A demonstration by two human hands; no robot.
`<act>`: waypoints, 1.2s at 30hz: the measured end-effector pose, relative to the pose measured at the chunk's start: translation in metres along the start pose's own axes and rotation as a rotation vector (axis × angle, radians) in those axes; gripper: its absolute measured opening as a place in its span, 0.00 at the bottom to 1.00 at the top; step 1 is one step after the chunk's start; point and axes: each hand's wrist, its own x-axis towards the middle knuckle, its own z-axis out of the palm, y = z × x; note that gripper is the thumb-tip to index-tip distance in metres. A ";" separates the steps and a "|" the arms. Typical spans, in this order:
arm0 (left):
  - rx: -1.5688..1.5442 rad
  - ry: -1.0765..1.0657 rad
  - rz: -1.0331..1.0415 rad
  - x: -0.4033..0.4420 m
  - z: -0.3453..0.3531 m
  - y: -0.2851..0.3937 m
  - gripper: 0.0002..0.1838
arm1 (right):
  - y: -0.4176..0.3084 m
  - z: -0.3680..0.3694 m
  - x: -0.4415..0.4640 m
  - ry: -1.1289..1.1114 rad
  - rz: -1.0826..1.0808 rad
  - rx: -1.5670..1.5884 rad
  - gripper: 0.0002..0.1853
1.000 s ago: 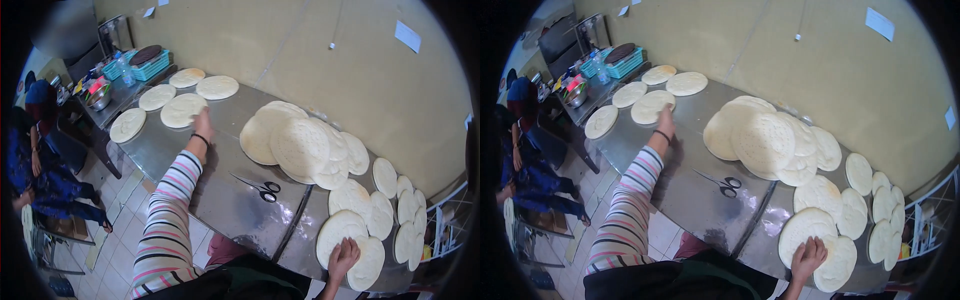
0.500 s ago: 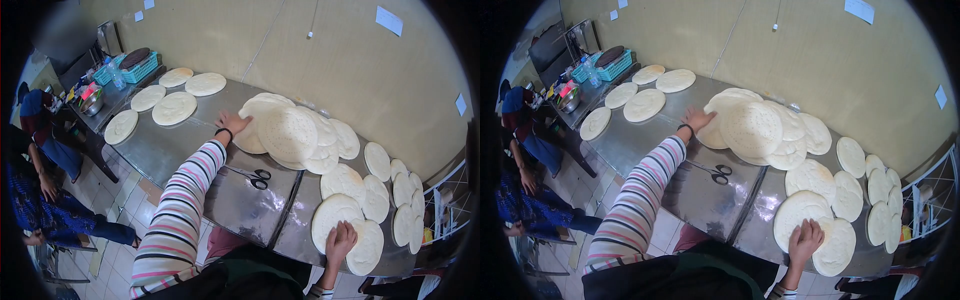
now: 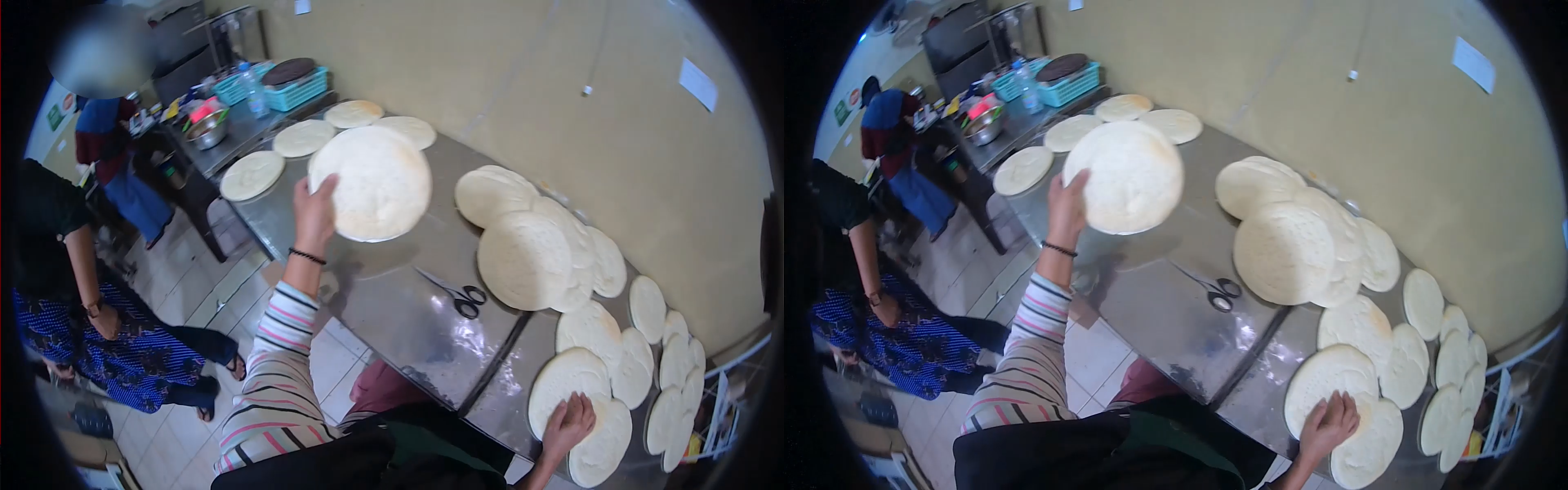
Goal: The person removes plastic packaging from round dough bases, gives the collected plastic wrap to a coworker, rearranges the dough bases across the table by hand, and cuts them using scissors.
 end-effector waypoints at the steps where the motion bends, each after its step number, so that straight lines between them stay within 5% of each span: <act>1: -0.018 0.133 0.040 -0.003 -0.029 0.003 0.21 | -0.001 -0.001 0.000 -0.004 -0.012 -0.015 0.15; 8: 0.159 0.668 -0.013 -0.022 -0.148 -0.005 0.19 | 0.001 0.001 0.001 -0.018 -0.024 -0.034 0.15; 12: 0.374 0.825 0.179 0.022 -0.157 -0.042 0.20 | 0.003 0.000 0.000 -0.013 -0.023 -0.036 0.15; 18: 1.043 0.983 -0.095 0.040 -0.127 -0.011 0.27 | 0.000 -0.001 0.000 -0.007 -0.027 -0.002 0.15; 22: 1.291 1.061 -0.001 0.058 -0.131 -0.026 0.32 | -0.001 -0.005 0.001 -0.008 0.004 -0.016 0.15; 24: 1.459 0.884 0.481 0.039 -0.089 -0.028 0.34 | -0.004 -0.006 0.002 -0.017 -0.017 0.013 0.15; 25: 1.423 0.728 0.514 0.026 -0.058 -0.033 0.33 | -0.004 -0.005 0.002 -0.020 -0.003 0.019 0.15; 27: 0.973 0.070 0.451 0.012 -0.023 -0.070 0.23 | -0.006 -0.007 0.003 -0.019 0.027 0.010 0.15; 30: 0.973 -0.605 0.081 -0.062 0.080 -0.077 0.19 | -0.007 -0.007 0.002 -0.027 0.042 0.024 0.15; 31: 1.105 -0.757 0.222 -0.076 0.102 -0.095 0.23 | -0.007 -0.007 0.001 -0.029 0.048 0.023 0.15; 34: 1.306 -0.825 0.225 -0.120 0.165 -0.117 0.28 | -0.006 -0.006 0.002 -0.028 0.037 0.029 0.16; 36: 1.138 -0.714 0.107 -0.135 0.184 -0.112 0.27 | -0.007 -0.008 0.003 -0.045 0.061 0.042 0.16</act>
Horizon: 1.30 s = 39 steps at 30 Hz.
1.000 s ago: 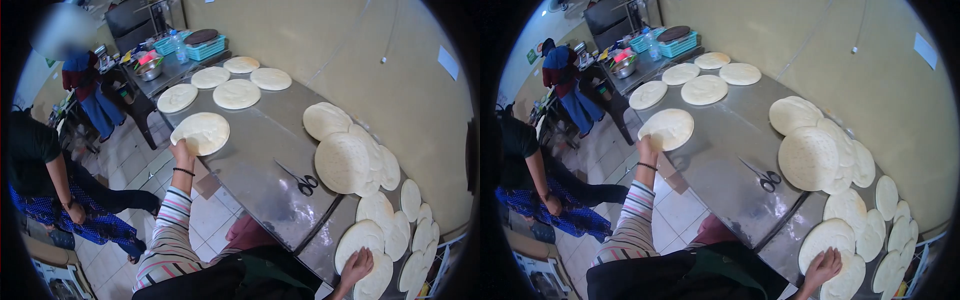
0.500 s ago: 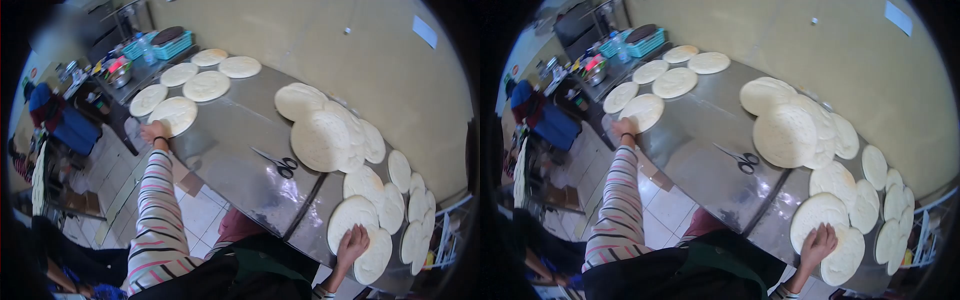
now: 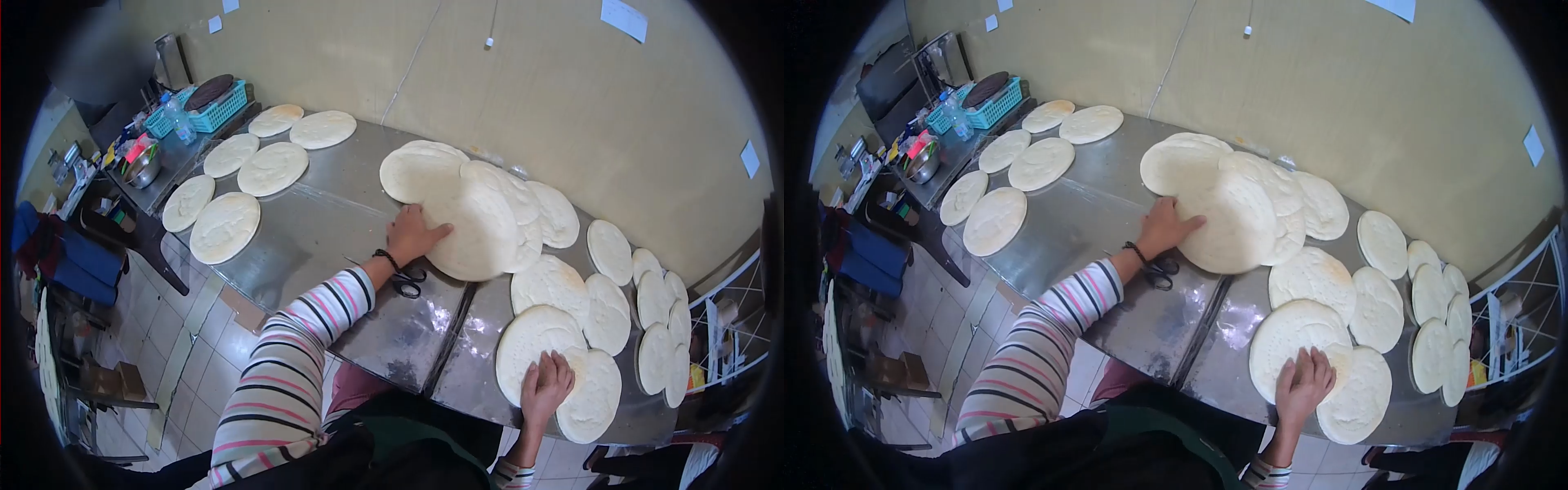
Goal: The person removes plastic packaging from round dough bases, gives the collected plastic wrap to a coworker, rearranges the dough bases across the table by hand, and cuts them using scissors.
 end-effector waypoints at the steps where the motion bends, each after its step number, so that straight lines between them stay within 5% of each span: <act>1: -0.207 0.051 -0.078 -0.001 0.003 0.010 0.28 | 0.001 0.000 -0.001 0.010 -0.005 0.007 0.16; 6: -0.633 0.140 0.081 -0.008 0.022 0.027 0.33 | 0.002 0.000 -0.001 -0.004 -0.004 -0.003 0.16; 9: -0.795 -0.109 -0.141 -0.011 0.007 0.043 0.37 | 0.002 0.000 0.000 -0.024 -0.004 0.008 0.16; 10: -0.789 -0.097 -0.145 -0.009 0.012 0.043 0.37 | 0.002 0.000 0.000 -0.030 0.010 0.003 0.16; 12: -0.134 -0.163 0.123 -0.006 0.028 0.041 0.40 | 0.001 0.000 0.000 -0.029 0.004 0.009 0.16; 15: 0.049 -0.169 0.167 -0.018 0.028 0.061 0.41 | 0.000 -0.001 0.001 -0.021 0.003 0.002 0.16; 19: -0.215 -0.127 0.039 -0.019 0.043 0.066 0.40 | 0.000 0.001 0.000 -0.024 0.001 -0.017 0.16; 25: -0.487 0.097 0.135 -0.028 0.044 0.058 0.35 | 0.003 0.004 -0.001 0.031 -0.079 -0.073 0.14; 27: -1.692 -0.759 -0.433 -0.022 0.031 0.058 0.28 | 0.003 0.004 0.001 0.028 -0.084 -0.075 0.14; 30: -1.770 -0.882 -0.470 -0.040 0.008 0.050 0.23 | 0.002 0.003 -0.001 0.030 -0.086 -0.072 0.14; 31: -1.559 -0.633 -0.171 -0.065 -0.036 0.061 0.21 | 0.002 0.003 -0.001 0.034 -0.086 -0.065 0.14; 34: -1.731 -0.309 -0.409 -0.090 -0.080 0.000 0.18 | 0.003 0.003 -0.001 0.037 -0.089 -0.052 0.14; 35: -1.960 -0.359 -0.523 -0.084 -0.095 -0.015 0.21 | 0.002 0.003 -0.001 0.049 -0.074 -0.057 0.14; 36: -1.976 -0.333 -0.341 -0.091 -0.113 -0.040 0.23 | 0.001 0.003 -0.001 0.049 -0.080 -0.054 0.14; 39: -1.775 0.105 -0.476 -0.127 -0.146 -0.101 0.24 | 0.001 0.000 0.000 0.021 -0.037 -0.033 0.15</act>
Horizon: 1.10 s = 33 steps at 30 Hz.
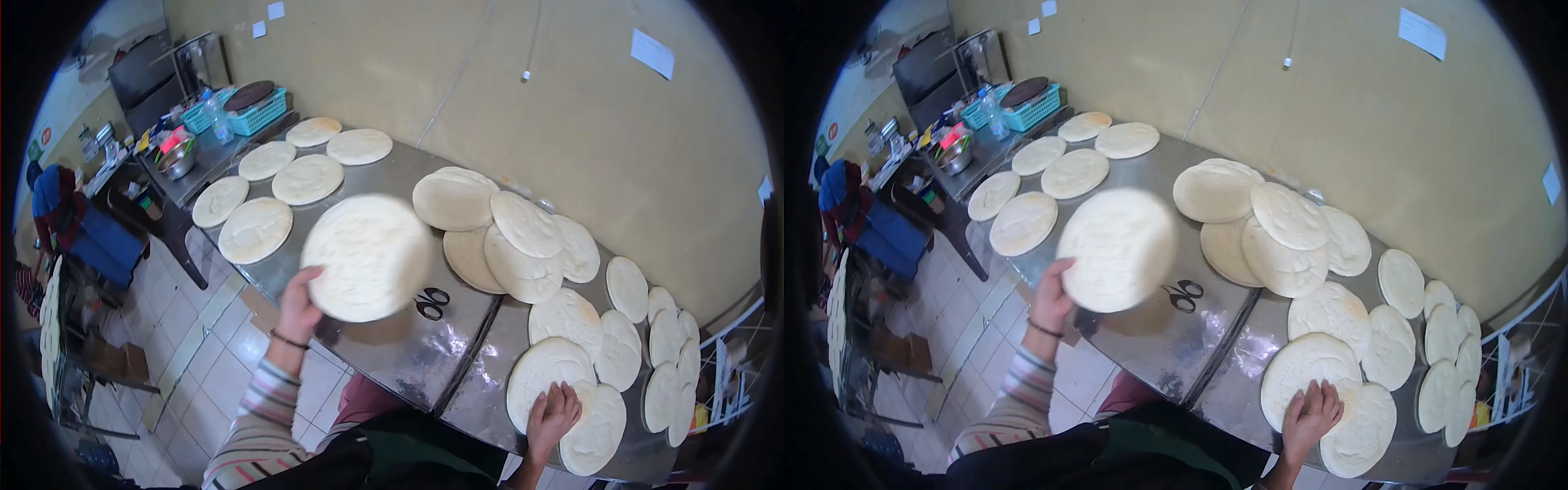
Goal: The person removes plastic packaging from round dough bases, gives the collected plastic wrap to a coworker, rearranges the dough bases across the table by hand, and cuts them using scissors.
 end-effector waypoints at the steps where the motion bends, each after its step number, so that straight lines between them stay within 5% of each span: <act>1: 0.097 0.144 0.093 -0.009 -0.017 0.007 0.24 | -0.001 0.000 0.000 -0.042 0.026 0.027 0.16; 10: 1.027 0.580 0.597 -0.023 -0.065 -0.006 0.38 | 0.001 0.001 0.000 -0.037 0.019 0.024 0.16; 12: 1.637 0.842 0.774 -0.023 -0.039 -0.017 0.40 | 0.001 0.000 0.000 -0.034 0.024 0.019 0.16; 15: 1.811 0.503 0.976 -0.016 -0.005 -0.018 0.38 | 0.001 0.000 0.000 -0.029 0.033 0.016 0.16; 18: 1.557 -0.124 0.691 0.033 0.030 -0.028 0.30 | -0.002 -0.003 0.001 -0.048 0.035 0.025 0.16; 20: 0.971 -0.021 0.062 0.057 0.085 -0.044 0.23 | -0.002 -0.002 0.002 -0.045 0.030 0.020 0.16; 22: 0.668 0.125 -0.309 0.134 0.076 -0.068 0.16 | -0.002 -0.002 0.002 -0.043 0.029 0.016 0.16; 23: 0.685 0.186 -0.194 0.160 0.087 -0.090 0.13 | -0.003 -0.002 0.002 -0.039 0.031 0.017 0.16; 24: 0.797 0.003 -0.189 0.198 0.079 -0.095 0.15 | -0.003 -0.001 0.001 -0.042 0.024 0.019 0.16; 26: 0.964 0.036 0.188 0.234 0.097 -0.114 0.22 | -0.001 0.000 0.001 -0.034 0.023 0.017 0.16; 29: 1.069 0.641 0.238 0.281 0.102 -0.137 0.22 | -0.001 0.000 0.001 -0.029 0.021 0.017 0.16; 31: 1.038 0.814 0.252 0.293 0.094 -0.135 0.24 | -0.001 0.002 0.001 -0.041 0.004 0.023 0.16; 33: 0.745 0.413 0.014 0.288 0.087 -0.122 0.33 | 0.000 0.004 0.001 -0.043 0.005 0.026 0.16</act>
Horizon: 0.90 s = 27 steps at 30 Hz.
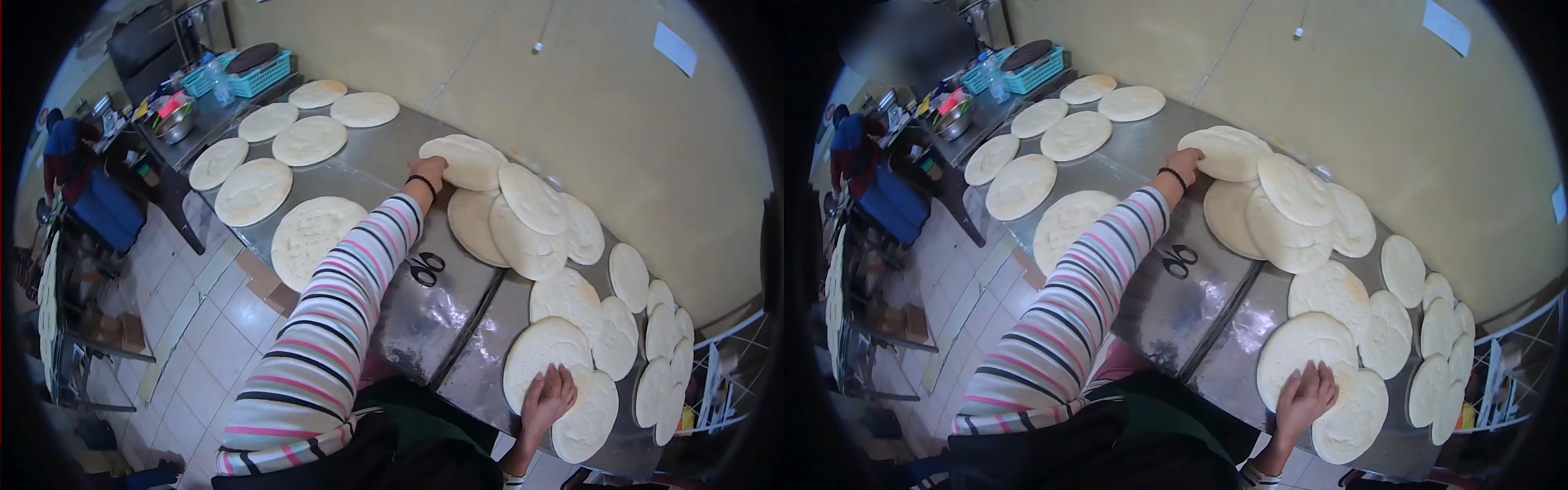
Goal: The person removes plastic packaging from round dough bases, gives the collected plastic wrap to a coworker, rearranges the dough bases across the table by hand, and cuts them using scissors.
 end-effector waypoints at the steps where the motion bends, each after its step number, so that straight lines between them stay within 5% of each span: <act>1: -0.009 -0.003 0.137 -0.016 -0.017 0.002 0.30 | 0.001 0.001 0.001 0.010 -0.011 -0.010 0.16; 3: -0.158 0.050 0.273 -0.060 -0.054 0.022 0.26 | 0.002 -0.001 -0.001 0.010 -0.016 -0.026 0.16; 4: 0.011 0.044 0.437 -0.014 -0.087 -0.002 0.25 | 0.000 -0.003 0.000 0.006 -0.019 -0.020 0.16; 7: -0.155 0.135 0.421 -0.046 -0.158 0.015 0.22 | 0.001 -0.005 0.000 0.022 -0.030 -0.027 0.15; 8: 0.110 0.338 0.599 -0.032 -0.181 0.008 0.23 | 0.000 -0.003 0.001 0.039 -0.050 -0.045 0.15; 10: 0.484 0.376 0.355 -0.051 -0.200 0.025 0.29 | 0.001 -0.001 0.000 0.039 -0.063 -0.036 0.15; 14: 0.762 0.355 0.244 -0.091 -0.162 0.048 0.34 | 0.003 -0.002 0.000 0.000 -0.016 -0.023 0.16; 16: 0.963 0.840 0.804 -0.080 -0.128 0.043 0.37 | 0.004 -0.002 -0.001 0.011 -0.001 -0.034 0.16; 18: 1.112 0.454 1.154 -0.062 -0.091 0.034 0.39 | 0.002 0.001 0.000 0.017 -0.001 -0.027 0.16; 20: 1.439 0.092 1.181 -0.080 -0.041 0.035 0.38 | 0.003 0.000 -0.001 0.008 -0.005 -0.020 0.16; 23: 1.372 -0.155 1.376 -0.036 0.002 0.006 0.36 | 0.000 -0.003 0.000 -0.004 0.014 -0.006 0.16; 25: 1.436 -0.342 0.815 -0.027 0.023 0.005 0.36 | -0.003 -0.005 0.002 0.021 0.023 -0.011 0.16; 27: 1.380 -0.270 0.858 -0.012 0.027 -0.001 0.37 | -0.001 -0.004 0.001 0.023 0.023 -0.001 0.15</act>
